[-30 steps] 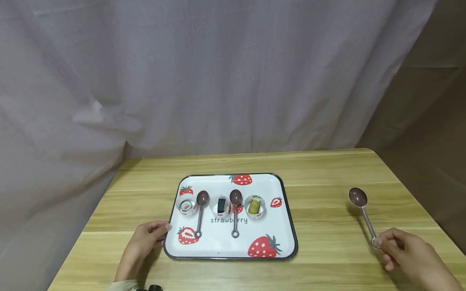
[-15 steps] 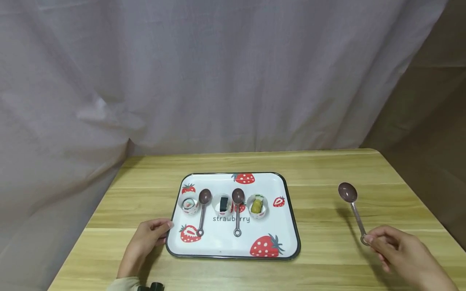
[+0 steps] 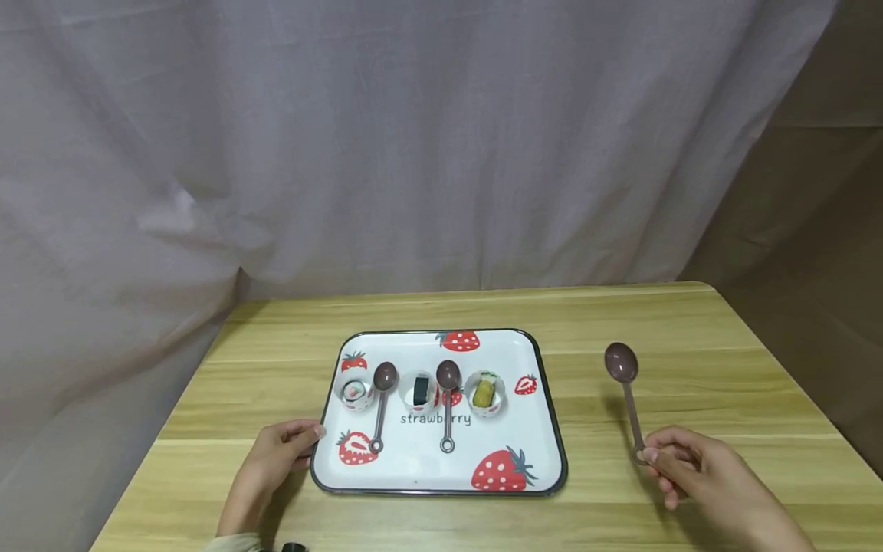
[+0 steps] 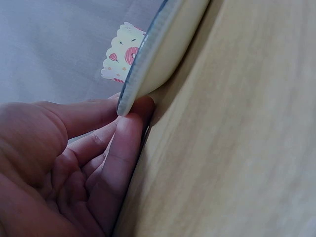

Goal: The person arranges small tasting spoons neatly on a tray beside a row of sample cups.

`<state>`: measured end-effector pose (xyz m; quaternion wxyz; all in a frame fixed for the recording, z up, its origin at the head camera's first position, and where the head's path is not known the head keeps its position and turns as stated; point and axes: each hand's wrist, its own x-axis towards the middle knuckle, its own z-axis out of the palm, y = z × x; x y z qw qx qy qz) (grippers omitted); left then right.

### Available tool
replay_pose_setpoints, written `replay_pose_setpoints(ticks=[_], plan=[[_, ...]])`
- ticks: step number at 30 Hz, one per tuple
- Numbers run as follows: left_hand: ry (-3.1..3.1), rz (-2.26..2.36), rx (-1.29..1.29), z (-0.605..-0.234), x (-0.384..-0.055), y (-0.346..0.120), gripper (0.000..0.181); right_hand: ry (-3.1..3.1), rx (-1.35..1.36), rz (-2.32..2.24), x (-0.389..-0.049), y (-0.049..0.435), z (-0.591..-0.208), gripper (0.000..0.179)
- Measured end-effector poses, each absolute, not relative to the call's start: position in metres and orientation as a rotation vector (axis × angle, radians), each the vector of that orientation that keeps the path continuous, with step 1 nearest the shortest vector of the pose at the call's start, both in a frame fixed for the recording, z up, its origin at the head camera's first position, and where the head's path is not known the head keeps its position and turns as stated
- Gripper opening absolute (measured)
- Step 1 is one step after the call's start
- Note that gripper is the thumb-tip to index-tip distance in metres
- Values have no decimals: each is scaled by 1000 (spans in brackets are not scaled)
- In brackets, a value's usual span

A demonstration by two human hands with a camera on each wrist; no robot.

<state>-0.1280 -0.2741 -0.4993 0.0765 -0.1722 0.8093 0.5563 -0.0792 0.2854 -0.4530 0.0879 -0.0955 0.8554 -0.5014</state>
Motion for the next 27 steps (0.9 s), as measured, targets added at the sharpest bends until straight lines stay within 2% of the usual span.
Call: replay_pose_setpoints(ticks=[8,27], plan=[[2429,1671,-509,-499,-126,-274,36,2406,-372,-1601,-86,262,-456,16],[2409,1652,-519,-495,-127,-273,38,2339,-307,-1623,-101,218,-443,17]])
